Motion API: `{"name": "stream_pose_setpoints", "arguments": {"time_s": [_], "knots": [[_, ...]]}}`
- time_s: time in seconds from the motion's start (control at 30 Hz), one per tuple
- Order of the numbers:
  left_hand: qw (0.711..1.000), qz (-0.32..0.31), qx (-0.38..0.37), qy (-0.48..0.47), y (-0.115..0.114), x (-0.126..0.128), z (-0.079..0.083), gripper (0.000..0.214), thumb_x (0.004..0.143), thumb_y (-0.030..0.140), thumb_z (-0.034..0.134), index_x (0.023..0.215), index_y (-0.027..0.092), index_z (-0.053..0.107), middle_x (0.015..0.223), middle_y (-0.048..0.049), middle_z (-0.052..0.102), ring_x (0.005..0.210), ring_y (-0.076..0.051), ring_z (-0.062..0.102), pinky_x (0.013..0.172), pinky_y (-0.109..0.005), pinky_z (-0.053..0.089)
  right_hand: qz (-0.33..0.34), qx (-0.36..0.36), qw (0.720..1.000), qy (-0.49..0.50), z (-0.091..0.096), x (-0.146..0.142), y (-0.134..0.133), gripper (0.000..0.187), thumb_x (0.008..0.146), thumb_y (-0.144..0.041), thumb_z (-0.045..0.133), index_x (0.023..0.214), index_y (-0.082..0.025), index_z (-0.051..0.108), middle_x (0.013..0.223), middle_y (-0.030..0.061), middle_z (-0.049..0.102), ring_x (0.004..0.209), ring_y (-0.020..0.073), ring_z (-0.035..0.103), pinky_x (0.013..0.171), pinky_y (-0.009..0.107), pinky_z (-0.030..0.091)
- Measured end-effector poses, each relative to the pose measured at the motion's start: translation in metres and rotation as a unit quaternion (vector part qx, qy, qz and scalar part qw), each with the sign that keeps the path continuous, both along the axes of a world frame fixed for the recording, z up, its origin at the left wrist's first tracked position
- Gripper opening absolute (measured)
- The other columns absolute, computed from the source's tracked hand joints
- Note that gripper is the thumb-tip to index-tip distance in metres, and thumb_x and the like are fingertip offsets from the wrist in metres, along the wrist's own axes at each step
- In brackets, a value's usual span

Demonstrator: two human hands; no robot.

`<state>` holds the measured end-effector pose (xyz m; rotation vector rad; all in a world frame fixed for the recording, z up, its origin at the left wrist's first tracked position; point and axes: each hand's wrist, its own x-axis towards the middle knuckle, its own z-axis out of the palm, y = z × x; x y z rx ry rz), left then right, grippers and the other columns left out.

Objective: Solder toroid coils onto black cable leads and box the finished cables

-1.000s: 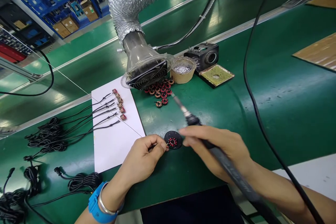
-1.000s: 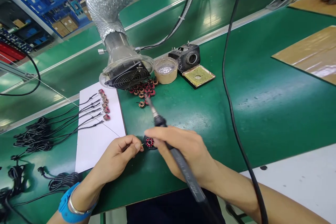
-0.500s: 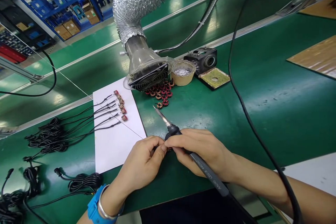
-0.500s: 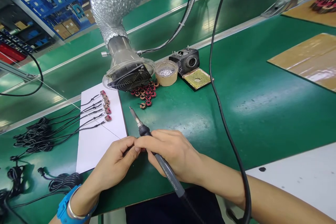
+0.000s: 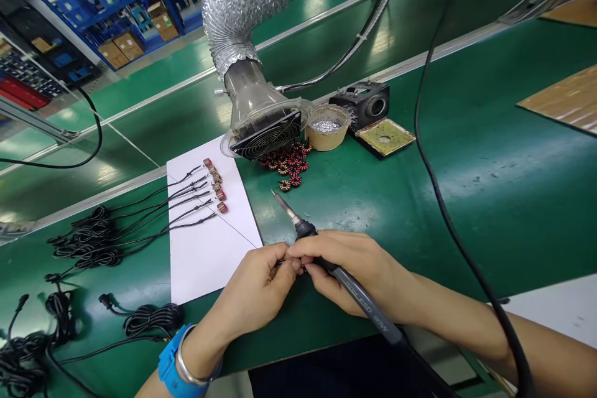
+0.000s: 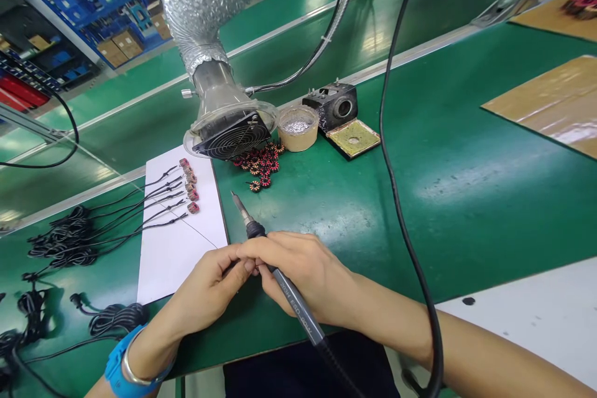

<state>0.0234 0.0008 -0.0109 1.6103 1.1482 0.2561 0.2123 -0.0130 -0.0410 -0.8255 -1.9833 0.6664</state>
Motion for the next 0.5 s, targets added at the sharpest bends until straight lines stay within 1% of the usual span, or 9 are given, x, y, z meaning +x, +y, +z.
{"name": "stream_pose_setpoints", "arguments": {"time_s": [0.13,0.23,0.4,0.5], "knots": [[1.0,0.0,-0.024,-0.018,0.0008,-0.0008,-0.0026,0.026,0.096,0.035,0.043,0.089,0.017,0.061,0.082,-0.0019,0.061,0.079,-0.017,0.054,0.072,-0.026,0.043,-0.006,0.016,1.0,-0.02,-0.007,0.0018,-0.0019,0.038,0.085,-0.004,0.047,0.119,-0.02,0.055,0.083,0.0015,0.063,0.069,0.0136,0.057,0.065,0.025,0.048],[1.0,-0.012,-0.027,-0.005,0.0024,-0.0019,-0.0005,0.028,0.097,0.037,0.043,0.087,0.017,0.06,0.079,-0.0006,0.058,0.075,-0.015,0.051,0.07,-0.025,0.041,0.003,0.028,0.999,-0.016,-0.0106,0.0042,-0.0025,0.042,0.081,-0.002,0.048,0.119,-0.02,0.054,0.082,0.0015,0.062,0.068,0.0136,0.055,0.063,0.024,0.046],[0.999,-0.028,-0.017,0.019,0.004,-0.0032,0.0029,0.029,0.097,0.037,0.042,0.081,0.018,0.056,0.073,0.0021,0.051,0.067,-0.013,0.044,0.062,-0.023,0.037,0.032,0.014,0.999,0.01,-0.0082,0.0069,-0.0006,0.04,0.079,0.001,0.046,0.112,-0.019,0.055,0.082,0.0001,0.062,0.066,0.0113,0.054,0.061,0.021,0.044],[0.999,-0.02,-0.02,0.016,0.0035,-0.0026,0.0005,0.025,0.096,0.033,0.044,0.079,0.018,0.055,0.071,0.0027,0.049,0.065,-0.012,0.042,0.061,-0.023,0.036,0.038,0.013,0.999,-0.007,-0.0077,0.0069,-0.0002,0.04,0.078,0.001,0.046,0.111,-0.02,0.054,0.078,-0.0007,0.059,0.064,0.0119,0.051,0.059,0.023,0.042]]}}
